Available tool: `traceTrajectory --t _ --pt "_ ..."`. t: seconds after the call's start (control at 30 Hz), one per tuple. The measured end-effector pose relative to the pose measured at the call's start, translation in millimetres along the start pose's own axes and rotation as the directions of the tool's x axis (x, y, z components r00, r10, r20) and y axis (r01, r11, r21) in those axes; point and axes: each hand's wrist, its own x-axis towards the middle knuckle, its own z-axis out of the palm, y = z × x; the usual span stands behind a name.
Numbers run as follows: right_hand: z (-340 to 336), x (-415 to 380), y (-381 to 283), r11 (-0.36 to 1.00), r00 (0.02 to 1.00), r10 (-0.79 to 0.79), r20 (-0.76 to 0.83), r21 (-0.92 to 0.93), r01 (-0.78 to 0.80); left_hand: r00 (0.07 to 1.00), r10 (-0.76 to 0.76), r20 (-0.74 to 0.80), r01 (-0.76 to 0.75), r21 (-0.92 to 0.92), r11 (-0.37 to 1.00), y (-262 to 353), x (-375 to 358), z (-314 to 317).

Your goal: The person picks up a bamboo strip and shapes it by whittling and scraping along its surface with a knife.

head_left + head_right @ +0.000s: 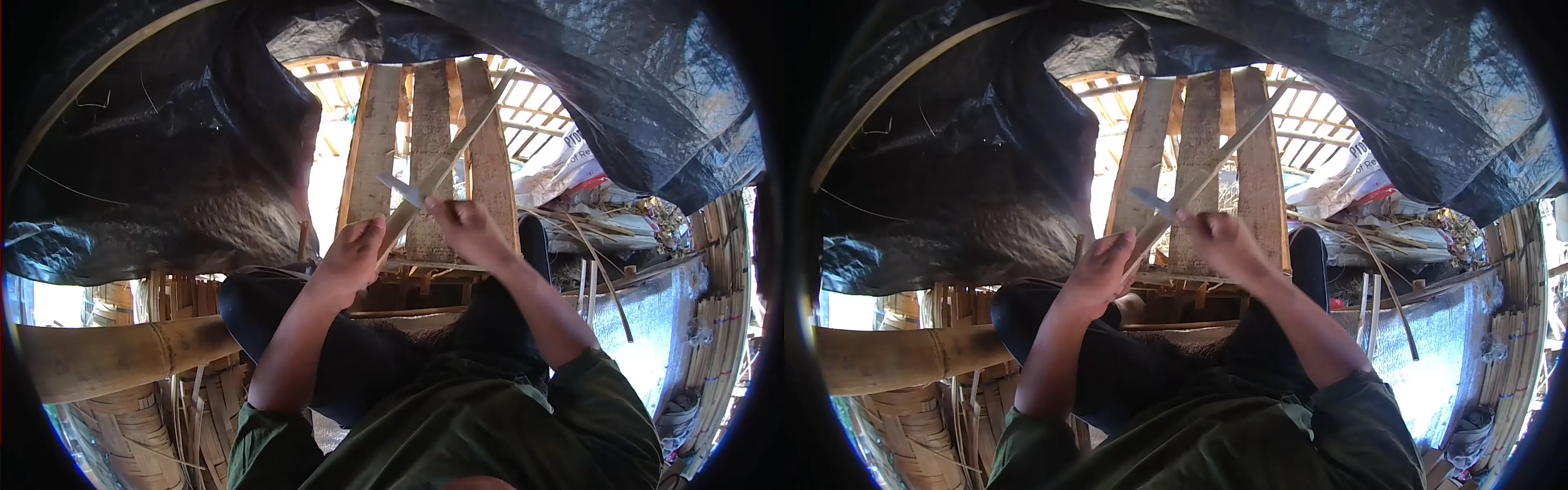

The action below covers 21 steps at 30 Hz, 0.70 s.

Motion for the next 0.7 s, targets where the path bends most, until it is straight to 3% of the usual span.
traceTrajectory --t 0.03,0.1,0.23,0.3,0.4,0.5,0.53,0.63,0.67,0.7 --pt "-6 7 1 1.000 1.000 0.009 0.007 -0.001 -0.009 1.000 -0.010 0.000 0.010 -0.005 1.000 2 -1 0" --pt "-19 19 2 0.990 0.973 0.142 -0.180 0.023 -0.140 0.997 -0.040 0.073 0.054 -0.198 0.979 7 -4 4" --pt "11 -1 -7 0.999 0.999 -0.032 -0.014 -0.039 0.031 0.998 -0.023 0.060 0.030 -0.113 0.993 5 -7 -2" --pt "1 7 -1 0.997 1.000 -0.005 -0.019 -0.082 0.003 0.999 -0.021 0.029 0.023 -0.070 0.997 0 -6 0" --pt "1 3 -18 0.998 0.990 -0.064 -0.129 -0.008 0.064 0.999 0.039 0.004 -0.039 0.019 0.999 1 -9 3" --pt "6 -5 -28 0.989 0.988 0.138 0.063 -0.054 -0.135 0.999 0.046 0.003 -0.046 0.022 0.999 -11 -7 -5" --pt "8 -7 -28 0.989 0.988 0.139 0.064 -0.057 -0.135 0.999 0.046 0.002 -0.046 0.018 0.999 -10 -10 -2" --pt "20 -9 -23 0.998 0.997 0.045 -0.058 -0.033 -0.047 0.999 0.036 -0.041 -0.036 0.002 0.999 0 -12 1" --pt "36 -9 -11 0.969 0.969 -0.244 -0.043 -0.041 0.243 0.998 0.033 -0.057 -0.032 0.010 0.999 0 -14 0" --pt "33 -3 1 0.972 0.971 -0.235 -0.042 -0.034 0.234 0.997 0.026 -0.068 -0.024 0.021 0.999 -1 -16 -1"
